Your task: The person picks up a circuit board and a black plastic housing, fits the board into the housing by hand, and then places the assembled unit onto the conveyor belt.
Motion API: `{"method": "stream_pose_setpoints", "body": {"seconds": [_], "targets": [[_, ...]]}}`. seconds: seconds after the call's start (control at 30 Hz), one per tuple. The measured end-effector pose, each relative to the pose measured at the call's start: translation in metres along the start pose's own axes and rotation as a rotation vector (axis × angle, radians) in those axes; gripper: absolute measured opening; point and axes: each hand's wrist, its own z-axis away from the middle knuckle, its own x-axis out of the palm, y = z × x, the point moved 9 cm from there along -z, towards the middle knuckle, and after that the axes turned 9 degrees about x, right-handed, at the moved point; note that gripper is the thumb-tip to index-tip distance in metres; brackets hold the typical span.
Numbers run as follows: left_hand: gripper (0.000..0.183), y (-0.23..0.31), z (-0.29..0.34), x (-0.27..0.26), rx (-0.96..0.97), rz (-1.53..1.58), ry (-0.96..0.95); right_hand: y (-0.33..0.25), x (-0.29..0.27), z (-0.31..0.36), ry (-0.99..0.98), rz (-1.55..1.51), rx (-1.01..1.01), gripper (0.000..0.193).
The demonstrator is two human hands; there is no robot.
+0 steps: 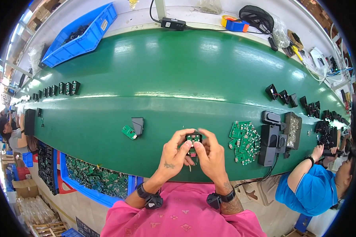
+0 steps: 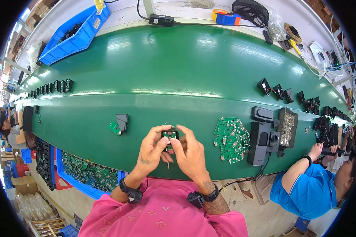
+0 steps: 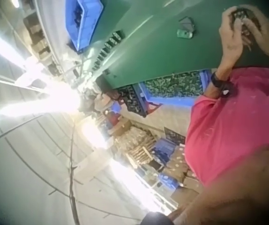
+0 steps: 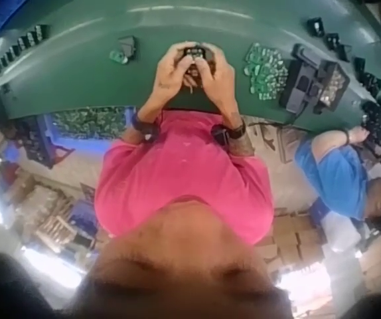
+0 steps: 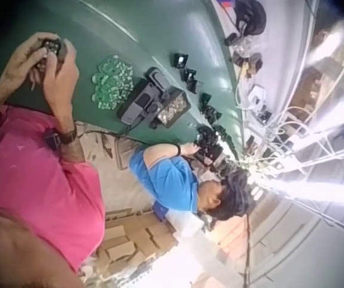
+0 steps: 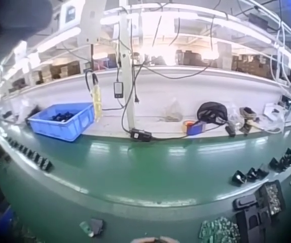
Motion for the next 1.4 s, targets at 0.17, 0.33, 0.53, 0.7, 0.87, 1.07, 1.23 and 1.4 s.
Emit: {"method": "stream_pose_setpoints", "body": {"seconds": [0.17,0.33,0.53,0.7,0.87,1.07,1.23,1.4], "targets": [[0.032,-0.003,0.001,-0.002,0.033,-0.046,0.066,-0.001,0.015,-0.002,-0.106,0.022,-0.021,0.040],[0.029,0.009,0.000,-0.001,0.148,-0.162,0.106,0.005,0.019,-0.006,-0.100,-0.027,-0.036,0.038],[0.026,0.015,-0.027,0.009,0.269,-0.323,0.073,0.025,0.015,-0.025,-0.073,-0.352,0.049,0.036],[0.031,-0.024,-0.102,-0.021,0.098,-0.151,0.120,0.013,-0.039,-0.067,0.124,0.342,-0.172,0.038],[0.032,-0.006,-0.182,-0.077,0.180,-0.422,0.257,0.011,-0.168,-0.145,0.553,1.075,-0.104,0.039],[0.042,-0.016,-0.199,-0.086,0.094,-0.677,0.231,0.045,-0.278,-0.213,0.634,1.336,0.176,0.038],[0.067,0.038,-0.107,-0.013,0.481,-0.685,0.203,0.015,-0.225,-0.195,0.450,1.236,0.248,0.037],[0.080,0.009,-0.050,0.057,0.381,-0.560,-0.089,-0.015,-0.067,-0.078,0.084,0.885,-0.191,0.061]]}}
